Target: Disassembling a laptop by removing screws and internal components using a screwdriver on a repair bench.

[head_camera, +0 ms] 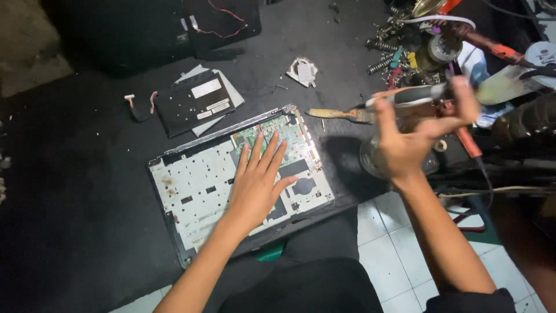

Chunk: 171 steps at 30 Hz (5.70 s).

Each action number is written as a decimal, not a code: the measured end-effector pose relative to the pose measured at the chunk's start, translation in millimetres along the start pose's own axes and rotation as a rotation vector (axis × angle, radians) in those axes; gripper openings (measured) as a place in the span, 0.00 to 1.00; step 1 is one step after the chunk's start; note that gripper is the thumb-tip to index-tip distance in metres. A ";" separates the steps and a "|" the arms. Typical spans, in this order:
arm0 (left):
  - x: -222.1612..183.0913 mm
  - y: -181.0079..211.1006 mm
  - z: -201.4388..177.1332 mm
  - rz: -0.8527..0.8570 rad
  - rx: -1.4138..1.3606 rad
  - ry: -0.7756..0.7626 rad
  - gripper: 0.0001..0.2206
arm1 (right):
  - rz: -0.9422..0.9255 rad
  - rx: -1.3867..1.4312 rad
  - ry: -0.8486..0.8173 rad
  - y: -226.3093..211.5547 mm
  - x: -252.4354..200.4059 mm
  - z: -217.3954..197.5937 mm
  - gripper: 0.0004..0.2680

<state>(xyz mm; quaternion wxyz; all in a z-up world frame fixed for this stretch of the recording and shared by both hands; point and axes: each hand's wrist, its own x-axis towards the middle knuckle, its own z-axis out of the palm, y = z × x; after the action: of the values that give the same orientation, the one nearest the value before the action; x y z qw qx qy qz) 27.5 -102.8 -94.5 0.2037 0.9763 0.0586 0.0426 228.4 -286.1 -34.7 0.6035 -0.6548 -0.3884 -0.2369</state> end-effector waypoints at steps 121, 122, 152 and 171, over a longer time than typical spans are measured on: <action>2.1 4.9 -32.8 -0.042 -0.328 0.243 0.22 | 0.101 -0.132 -0.128 68.4 -67.9 109.7 0.29; 7.0 6.9 -34.4 -0.004 -0.338 0.219 0.23 | 0.091 -0.139 -0.111 70.3 -70.6 110.2 0.29; 9.1 0.1 3.4 0.020 -0.148 0.216 0.25 | 0.062 0.005 -0.305 53.2 -49.9 104.3 0.29; 10.3 -2.4 0.7 0.024 -0.153 0.227 0.26 | 0.054 0.143 -0.408 52.5 -43.7 102.1 0.29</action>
<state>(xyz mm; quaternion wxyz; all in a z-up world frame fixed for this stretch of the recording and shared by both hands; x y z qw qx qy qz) 37.5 -99.5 -95.5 0.2689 0.9476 0.0659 0.1594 228.3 -194.7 -116.8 0.5632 -0.6550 -0.5007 -0.0550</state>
